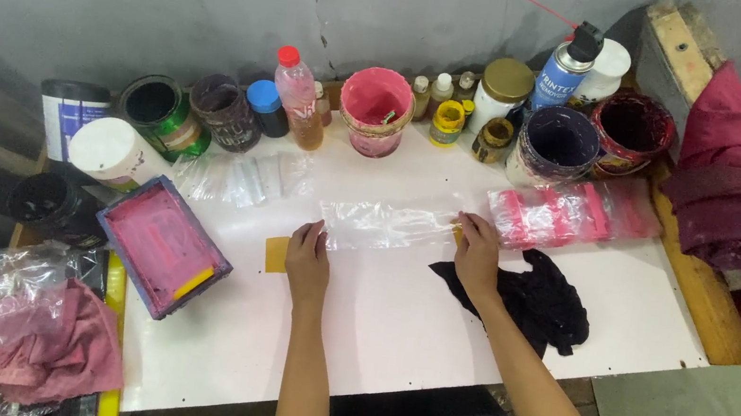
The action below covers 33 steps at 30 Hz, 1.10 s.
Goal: The person stirs pink paint in a container using a green stick, then wipes the table with a black cloth and handles a clear plastic sheet.
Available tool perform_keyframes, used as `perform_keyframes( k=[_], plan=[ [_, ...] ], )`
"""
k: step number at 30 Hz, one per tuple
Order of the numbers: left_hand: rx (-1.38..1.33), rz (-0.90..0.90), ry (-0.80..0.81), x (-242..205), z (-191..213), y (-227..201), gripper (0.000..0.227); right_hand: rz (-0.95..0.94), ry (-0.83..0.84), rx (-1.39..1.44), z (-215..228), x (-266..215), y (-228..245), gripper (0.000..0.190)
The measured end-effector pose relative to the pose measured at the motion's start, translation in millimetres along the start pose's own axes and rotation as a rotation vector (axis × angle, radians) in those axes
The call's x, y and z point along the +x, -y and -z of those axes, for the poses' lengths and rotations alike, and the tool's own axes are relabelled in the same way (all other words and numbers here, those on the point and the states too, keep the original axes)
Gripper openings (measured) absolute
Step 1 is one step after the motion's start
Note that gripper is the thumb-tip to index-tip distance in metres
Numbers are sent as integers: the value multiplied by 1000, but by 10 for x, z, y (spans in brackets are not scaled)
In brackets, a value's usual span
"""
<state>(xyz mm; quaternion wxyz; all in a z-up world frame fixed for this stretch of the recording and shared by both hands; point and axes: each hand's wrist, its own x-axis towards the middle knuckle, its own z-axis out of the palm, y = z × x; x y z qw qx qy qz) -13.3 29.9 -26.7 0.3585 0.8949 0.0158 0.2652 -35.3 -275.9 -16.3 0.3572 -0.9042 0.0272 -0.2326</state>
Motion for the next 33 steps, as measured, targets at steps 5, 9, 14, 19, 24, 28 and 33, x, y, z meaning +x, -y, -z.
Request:
perform_keyframes(
  k=[5,9,14,19,24,28,33],
  plan=[
    [59,8,13,2,-14,44,24,2,-22,-40,-75,-29,-67,43],
    [116,-17,9,-1,-89,114,25,-21,-34,-3,-101,-43,-103,43],
    [168,-56,-30,-8,-83,128,24,1,-47,-46,-157,-50,-171,41],
    [163,-48,-48,1,-54,92,27,61,-74,-85,-138,-47,-123,41],
    [195,-95,77,56,223,-337,31,276,19,-283,5,18,199,43],
    [281,-80,213,58,269,-399,31,156,287,-401,42,54,342,43],
    [318,-61,219,44,213,-305,32,-68,277,-475,93,80,427,65]
  ],
)
